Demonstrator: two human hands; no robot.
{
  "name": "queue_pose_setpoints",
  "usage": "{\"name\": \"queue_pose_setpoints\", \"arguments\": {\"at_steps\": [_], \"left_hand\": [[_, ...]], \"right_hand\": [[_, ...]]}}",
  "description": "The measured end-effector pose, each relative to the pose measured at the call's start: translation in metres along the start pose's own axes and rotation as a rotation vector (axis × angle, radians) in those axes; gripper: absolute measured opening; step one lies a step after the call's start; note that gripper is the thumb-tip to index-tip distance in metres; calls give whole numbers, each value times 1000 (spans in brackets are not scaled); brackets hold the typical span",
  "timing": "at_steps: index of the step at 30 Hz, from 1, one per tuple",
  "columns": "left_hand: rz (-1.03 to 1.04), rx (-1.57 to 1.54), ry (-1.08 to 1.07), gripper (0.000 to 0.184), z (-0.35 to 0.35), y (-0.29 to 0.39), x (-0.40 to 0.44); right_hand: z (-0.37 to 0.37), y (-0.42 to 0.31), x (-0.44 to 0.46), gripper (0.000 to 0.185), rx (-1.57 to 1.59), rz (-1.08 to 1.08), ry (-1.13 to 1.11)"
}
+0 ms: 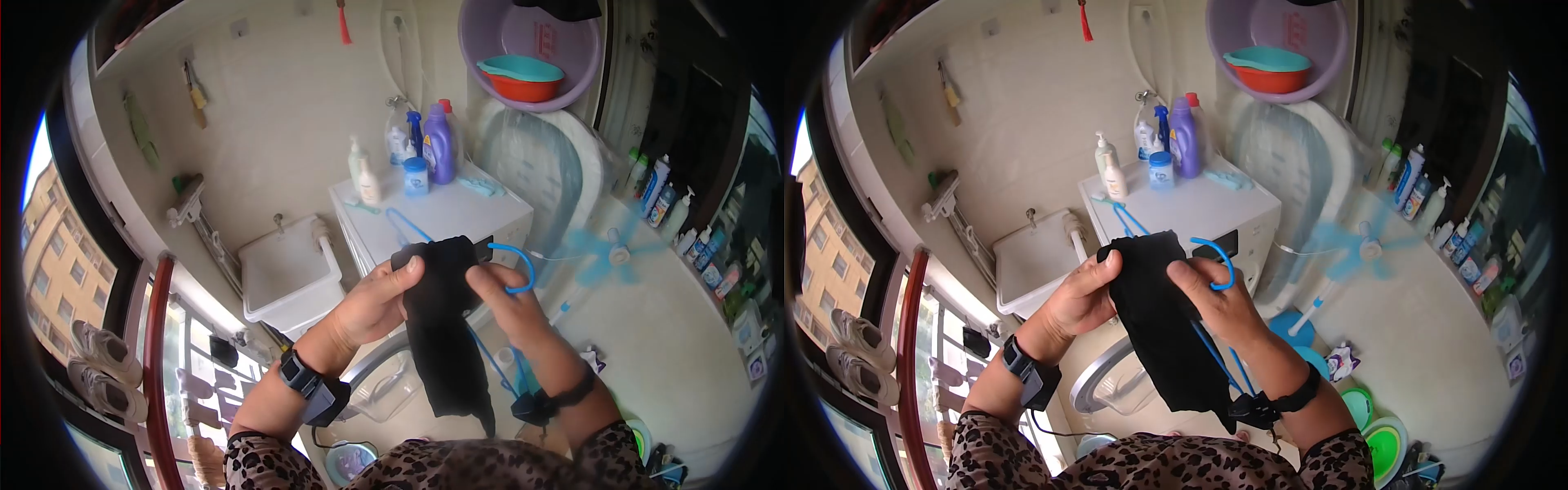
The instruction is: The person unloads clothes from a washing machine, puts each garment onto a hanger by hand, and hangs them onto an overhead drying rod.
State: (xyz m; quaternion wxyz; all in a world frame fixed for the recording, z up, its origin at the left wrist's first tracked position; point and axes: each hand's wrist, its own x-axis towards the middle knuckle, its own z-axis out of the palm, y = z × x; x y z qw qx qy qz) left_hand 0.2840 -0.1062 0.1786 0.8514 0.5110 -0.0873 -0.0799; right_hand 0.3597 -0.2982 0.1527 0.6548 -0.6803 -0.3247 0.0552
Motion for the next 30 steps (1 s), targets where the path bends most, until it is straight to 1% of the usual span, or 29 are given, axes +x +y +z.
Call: {"name": "queue_pose_setpoints", "arguments": {"at_steps": [2,3,4,6,9,12,13,15,16,18,20,21,23,24,26,27,30], "left_hand": [[-20,114,66,49,-7,-2,4],[-26,169,102,48,-10,-2,5],[24,96,224,44,-10,-2,3],[-36,-102,250,45,-28,3,-2],[-36,-142,272,47,-28,1,-6],[-47,-154,315,48,-29,-2,-9],[-54,-158,335,48,-29,-3,-10],[-5,-173,317,48,-36,-8,-10],[16,-180,306,48,-38,-9,-9],[153,-88,309,48,-38,-3,-7],[205,-112,353,47,-48,3,-7],[179,-110,365,46,-54,9,-10],[158,-87,433,42,-42,18,-13],[159,-48,400,41,-41,16,-12],[162,27,347,39,-40,13,-14],[182,37,337,36,-21,16,-11],[113,-82,135,43,-8,12,-4]], "right_hand": [[4,-9,-2,24,337,75,112],[-4,-20,0,17,449,115,262],[-12,-27,6,16,591,-10,336],[-40,-39,8,16,641,-71,300],[-43,-35,4,17,513,-107,360],[-45,-19,7,17,585,-114,453],[-48,-14,7,17,558,-109,464],[-55,-5,8,18,505,-102,489],[-54,-2,11,20,417,-107,576],[-54,1,16,23,227,-115,753],[-69,-6,6,28,167,-42,521],[-77,5,9,32,187,-65,546],[-81,0,3,30,283,-16,488],[-78,-1,-1,29,339,14,455],[-66,-4,-6,22,263,60,374],[-57,-5,-7,19,226,79,330],[-23,1,-9,20,117,-77,215]]}}
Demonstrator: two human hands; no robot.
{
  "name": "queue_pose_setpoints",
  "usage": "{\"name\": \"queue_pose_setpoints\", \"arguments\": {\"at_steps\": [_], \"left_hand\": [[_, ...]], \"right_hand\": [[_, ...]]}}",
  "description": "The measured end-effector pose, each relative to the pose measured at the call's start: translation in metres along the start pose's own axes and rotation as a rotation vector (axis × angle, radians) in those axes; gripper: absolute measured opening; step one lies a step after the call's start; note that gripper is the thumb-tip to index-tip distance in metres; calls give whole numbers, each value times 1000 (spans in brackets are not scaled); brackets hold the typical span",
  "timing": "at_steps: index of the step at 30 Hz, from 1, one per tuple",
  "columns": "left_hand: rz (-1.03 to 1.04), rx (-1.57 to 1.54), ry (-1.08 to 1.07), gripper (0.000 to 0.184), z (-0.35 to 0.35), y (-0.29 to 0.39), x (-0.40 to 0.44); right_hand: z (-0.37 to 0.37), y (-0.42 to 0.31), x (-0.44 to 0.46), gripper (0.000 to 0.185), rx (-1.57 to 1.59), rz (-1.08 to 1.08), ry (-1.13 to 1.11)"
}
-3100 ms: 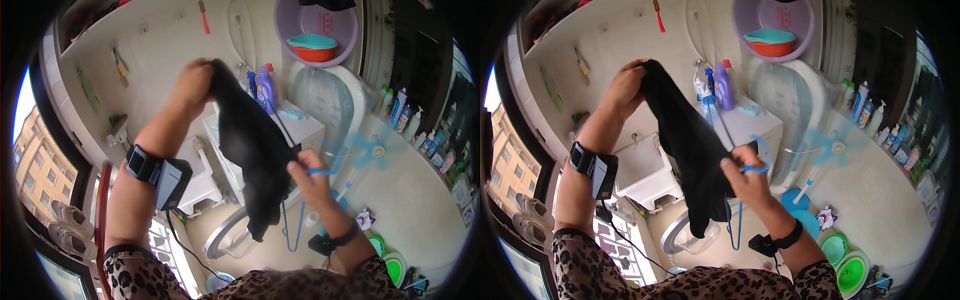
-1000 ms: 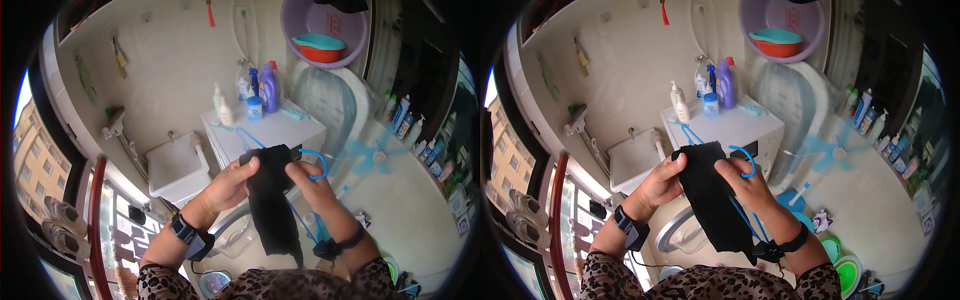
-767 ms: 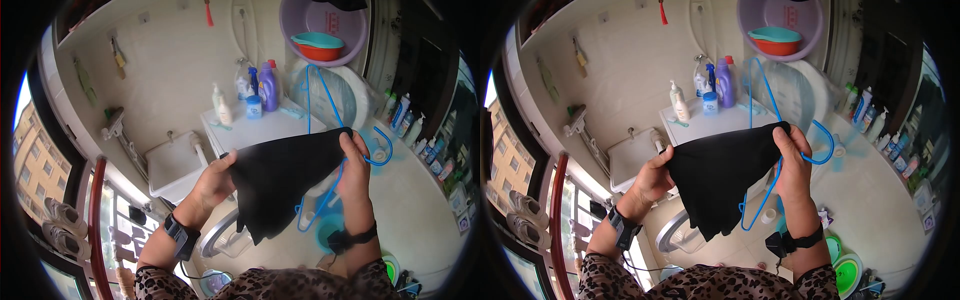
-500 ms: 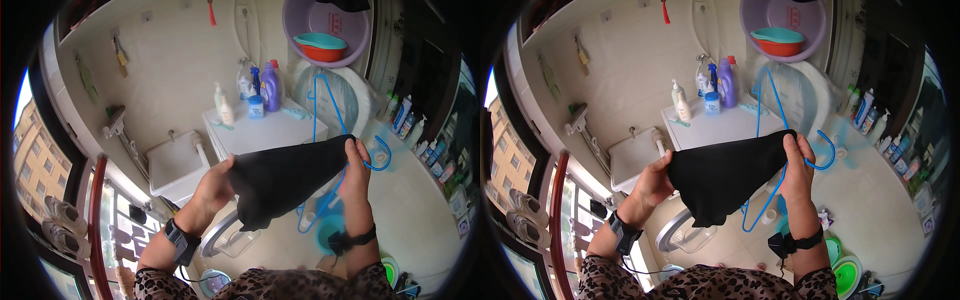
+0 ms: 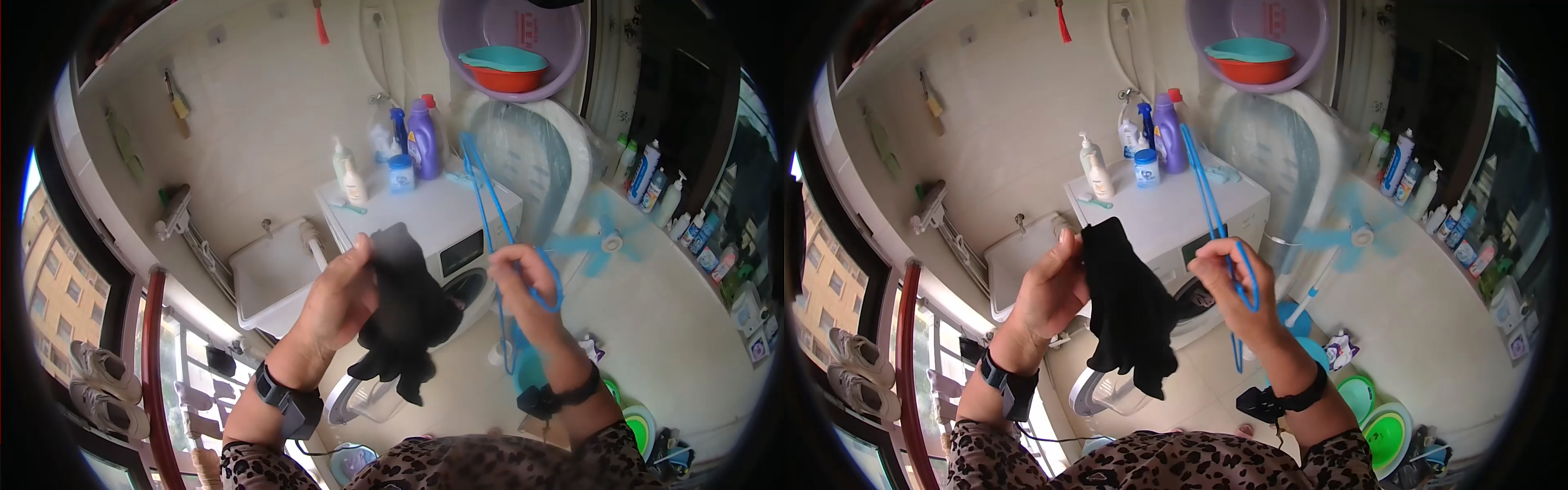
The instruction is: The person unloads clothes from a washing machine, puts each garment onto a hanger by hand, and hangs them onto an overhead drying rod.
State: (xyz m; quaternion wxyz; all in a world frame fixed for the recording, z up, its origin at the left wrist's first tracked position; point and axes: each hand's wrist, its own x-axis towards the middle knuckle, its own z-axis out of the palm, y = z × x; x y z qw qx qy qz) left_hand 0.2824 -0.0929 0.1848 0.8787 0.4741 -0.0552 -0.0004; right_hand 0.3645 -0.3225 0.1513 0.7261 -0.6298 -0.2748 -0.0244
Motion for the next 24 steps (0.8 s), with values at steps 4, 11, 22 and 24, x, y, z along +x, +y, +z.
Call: {"name": "queue_pose_setpoints", "arguments": {"at_steps": [4,11,22,24], "left_hand": [[-82,-58,-31,56,25,-22,6],[164,368,-98,62,18,-30,3],[451,1541,-341,26,-61,-71,-23],[833,1669,-118,20,-42,-21,-27]], "right_hand": [[43,-21,9,38,-453,-489,-94],[55,-3,37,13,-328,-434,-31],[-1,-42,86,18,-480,-600,295],[-32,-31,93,19,-650,-556,356]]}}
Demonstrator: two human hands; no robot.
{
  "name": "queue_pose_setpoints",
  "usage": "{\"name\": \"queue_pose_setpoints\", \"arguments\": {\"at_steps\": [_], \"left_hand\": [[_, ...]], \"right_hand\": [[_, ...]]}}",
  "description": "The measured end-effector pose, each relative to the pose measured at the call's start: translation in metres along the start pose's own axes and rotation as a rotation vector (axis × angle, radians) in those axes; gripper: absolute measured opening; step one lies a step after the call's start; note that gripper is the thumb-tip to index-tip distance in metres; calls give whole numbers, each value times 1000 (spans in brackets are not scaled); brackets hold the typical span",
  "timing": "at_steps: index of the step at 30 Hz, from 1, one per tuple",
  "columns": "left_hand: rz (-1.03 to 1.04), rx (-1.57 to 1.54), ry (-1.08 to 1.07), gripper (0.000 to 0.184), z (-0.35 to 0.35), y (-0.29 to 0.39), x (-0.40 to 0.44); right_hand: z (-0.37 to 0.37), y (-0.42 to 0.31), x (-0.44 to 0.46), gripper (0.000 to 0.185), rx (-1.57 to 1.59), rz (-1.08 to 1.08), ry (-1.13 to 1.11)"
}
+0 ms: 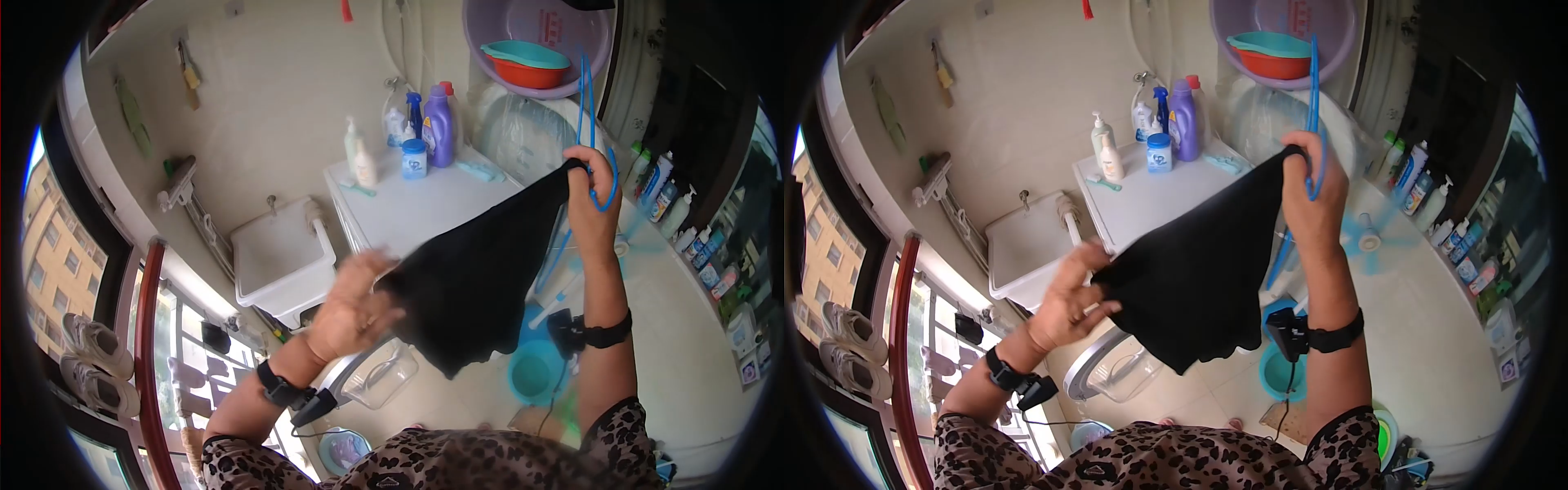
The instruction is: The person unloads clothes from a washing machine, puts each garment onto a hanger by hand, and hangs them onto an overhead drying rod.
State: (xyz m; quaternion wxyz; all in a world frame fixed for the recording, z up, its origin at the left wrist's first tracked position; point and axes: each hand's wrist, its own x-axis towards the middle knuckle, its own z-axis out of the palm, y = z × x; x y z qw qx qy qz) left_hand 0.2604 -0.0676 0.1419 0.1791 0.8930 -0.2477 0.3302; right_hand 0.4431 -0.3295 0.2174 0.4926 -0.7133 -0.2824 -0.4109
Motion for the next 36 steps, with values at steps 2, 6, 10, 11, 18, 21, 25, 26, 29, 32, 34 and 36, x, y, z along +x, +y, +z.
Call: {"name": "queue_pose_setpoints", "arguments": {"at_steps": [2,6,10,11,18,21,25,26,29,32,34,36], "left_hand": [[25,501,109,18,-40,0,19],[-368,359,29,24,-48,-34,25],[-745,-253,162,30,-37,-54,37],[-802,-383,244,29,-30,-63,38],[-826,-600,206,33,-26,-62,63],[-517,-151,54,38,-26,-68,70],[-468,-232,-188,34,-25,-70,80],[-454,-229,-205,34,-25,-71,80],[-464,-260,-271,38,-38,-47,89],[-276,-55,-299,43,-35,-34,89],[-227,0,-307,47,-29,-33,86],[-233,8,-261,48,-29,-33,86]], "right_hand": [[-14,21,-7,17,-16,169,-41],[-18,15,-34,15,72,159,-118],[-19,-10,-64,16,295,240,-219],[-19,-17,-73,16,304,221,-244],[-30,-46,-111,55,613,225,-476],[-39,-51,-108,57,727,302,-606],[-51,-53,-91,53,963,851,-695],[-52,-54,-86,52,937,895,-707],[-59,-51,-80,48,902,939,-783],[-60,-54,-77,47,769,889,-813],[-63,-53,-75,47,804,904,-751],[-65,-53,-75,46,826,896,-702]]}}
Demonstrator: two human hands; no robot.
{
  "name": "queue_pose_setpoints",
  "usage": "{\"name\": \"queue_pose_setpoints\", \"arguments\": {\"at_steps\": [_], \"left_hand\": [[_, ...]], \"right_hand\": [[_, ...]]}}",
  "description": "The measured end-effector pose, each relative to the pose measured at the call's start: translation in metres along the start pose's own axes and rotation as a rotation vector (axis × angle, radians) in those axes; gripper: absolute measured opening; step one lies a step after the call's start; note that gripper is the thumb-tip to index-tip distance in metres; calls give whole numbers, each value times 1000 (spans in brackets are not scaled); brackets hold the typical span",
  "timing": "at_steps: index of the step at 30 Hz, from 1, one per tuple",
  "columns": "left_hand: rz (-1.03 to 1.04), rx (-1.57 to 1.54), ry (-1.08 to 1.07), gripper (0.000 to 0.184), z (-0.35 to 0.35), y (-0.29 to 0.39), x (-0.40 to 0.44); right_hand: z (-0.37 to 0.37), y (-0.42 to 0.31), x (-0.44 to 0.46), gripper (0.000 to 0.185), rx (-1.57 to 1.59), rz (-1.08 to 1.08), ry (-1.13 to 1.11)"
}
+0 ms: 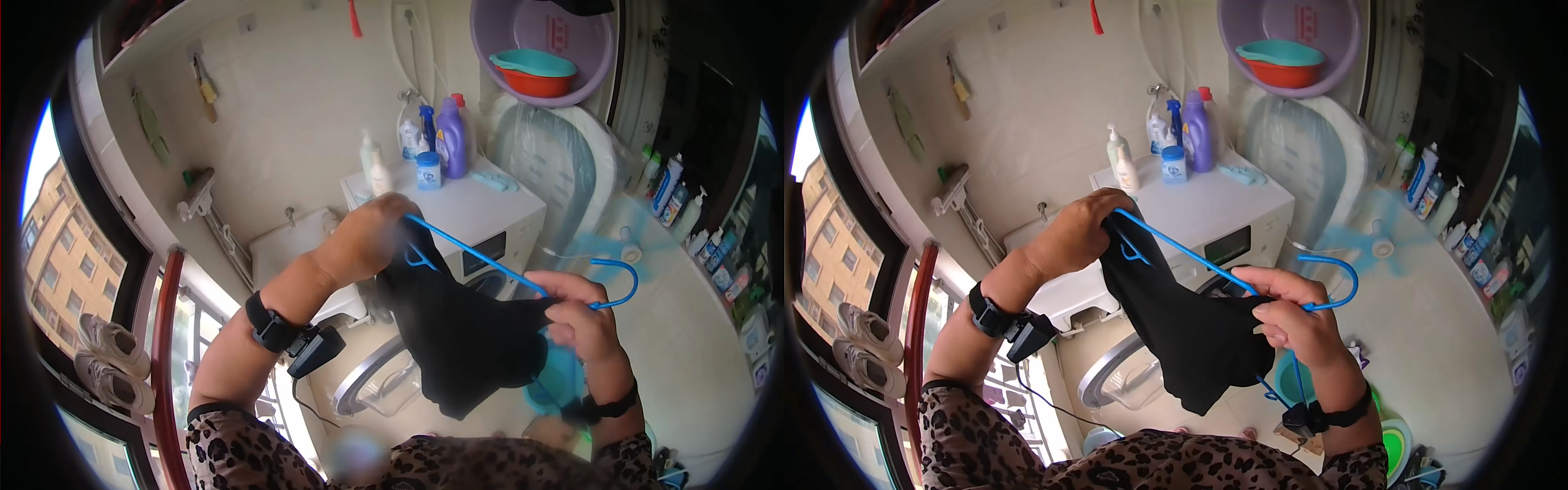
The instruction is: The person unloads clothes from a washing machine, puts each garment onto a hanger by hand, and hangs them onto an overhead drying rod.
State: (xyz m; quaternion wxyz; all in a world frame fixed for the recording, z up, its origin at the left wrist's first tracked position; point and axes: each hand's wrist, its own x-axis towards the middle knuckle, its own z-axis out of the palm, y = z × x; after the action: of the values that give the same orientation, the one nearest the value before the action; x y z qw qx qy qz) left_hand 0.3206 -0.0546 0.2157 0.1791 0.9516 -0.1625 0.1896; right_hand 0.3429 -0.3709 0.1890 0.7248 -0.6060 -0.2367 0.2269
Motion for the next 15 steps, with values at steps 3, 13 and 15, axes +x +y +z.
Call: {"name": "queue_pose_setpoints", "arguments": {"at_steps": [3,13,15], "left_hand": [[-51,-40,-85,51,-12,5,2],[-3,-84,-67,48,-6,-1,1],[24,-62,-56,43,-2,21,2]], "right_hand": [[2,6,-10,46,10,-38,37],[2,18,4,42,-299,-48,-79],[2,27,10,40,-331,-111,-102]]}}
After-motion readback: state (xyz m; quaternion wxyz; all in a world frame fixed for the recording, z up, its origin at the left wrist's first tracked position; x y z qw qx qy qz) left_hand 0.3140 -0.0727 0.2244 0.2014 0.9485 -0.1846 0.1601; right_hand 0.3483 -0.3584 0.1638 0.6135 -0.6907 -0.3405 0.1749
